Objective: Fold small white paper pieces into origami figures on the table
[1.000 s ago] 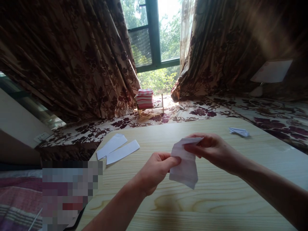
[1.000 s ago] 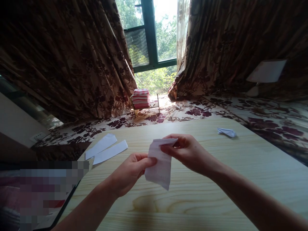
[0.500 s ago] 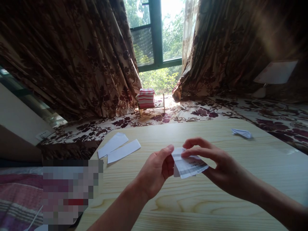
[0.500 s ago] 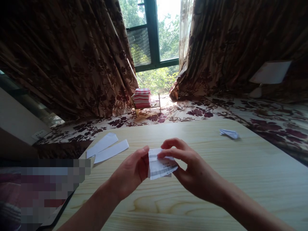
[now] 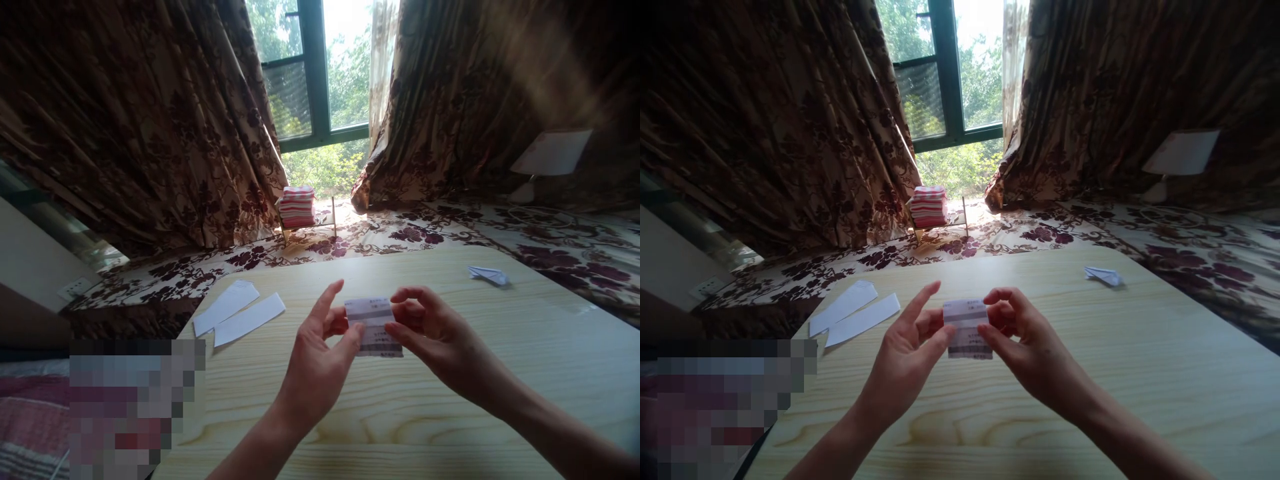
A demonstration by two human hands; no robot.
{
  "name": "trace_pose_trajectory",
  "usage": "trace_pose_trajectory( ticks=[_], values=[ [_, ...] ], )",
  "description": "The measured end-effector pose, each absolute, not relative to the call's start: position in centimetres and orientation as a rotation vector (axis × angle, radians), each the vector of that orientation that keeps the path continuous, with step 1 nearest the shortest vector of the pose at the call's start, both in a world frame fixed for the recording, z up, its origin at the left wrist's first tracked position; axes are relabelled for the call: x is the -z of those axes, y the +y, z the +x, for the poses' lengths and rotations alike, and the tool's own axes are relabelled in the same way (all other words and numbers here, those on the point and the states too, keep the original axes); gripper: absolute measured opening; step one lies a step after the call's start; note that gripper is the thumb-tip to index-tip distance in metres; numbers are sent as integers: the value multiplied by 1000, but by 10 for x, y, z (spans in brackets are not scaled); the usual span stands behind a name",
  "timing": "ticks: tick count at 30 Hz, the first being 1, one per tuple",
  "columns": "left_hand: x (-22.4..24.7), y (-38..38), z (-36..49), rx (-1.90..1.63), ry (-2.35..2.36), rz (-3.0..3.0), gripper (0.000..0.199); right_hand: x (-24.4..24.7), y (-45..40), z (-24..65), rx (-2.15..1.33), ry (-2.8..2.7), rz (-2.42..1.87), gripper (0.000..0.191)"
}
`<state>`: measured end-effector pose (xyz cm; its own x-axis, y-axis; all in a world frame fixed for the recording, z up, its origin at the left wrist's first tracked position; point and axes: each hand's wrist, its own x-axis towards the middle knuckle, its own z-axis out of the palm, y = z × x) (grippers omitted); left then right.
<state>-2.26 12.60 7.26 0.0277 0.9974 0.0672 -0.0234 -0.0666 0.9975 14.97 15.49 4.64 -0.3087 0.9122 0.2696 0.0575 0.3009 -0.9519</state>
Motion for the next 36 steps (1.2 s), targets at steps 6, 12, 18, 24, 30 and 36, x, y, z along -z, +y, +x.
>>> trace_pose_trajectory(
  ticks=[6, 12, 18, 24, 30, 36],
  values=[
    [-72, 126, -24, -1215, 1417, 1690, 29, -53, 158, 151, -885, -1819, -996, 16],
    [-69, 128, -26, -1138, 1476, 1983, 17, -61, 159, 150, -612, -1977, -940, 12],
    [-79, 127, -29, -1086, 1379, 1811, 17, -74, 160, 153, -639, -2103, -945, 21],
    [-88, 127, -27, -950, 1315, 1756, 22, -79, 162, 155, -963, -2097, -993, 36],
    [-85, 126, -27, -806, 1222, 1724, 31, -76, 157, 160, -1024, -2090, -948, 39],
    [-75, 124, -34, -784, 1240, 1844, 28, -63, 160, 165, -1203, -2180, -913, 36]
  ],
)
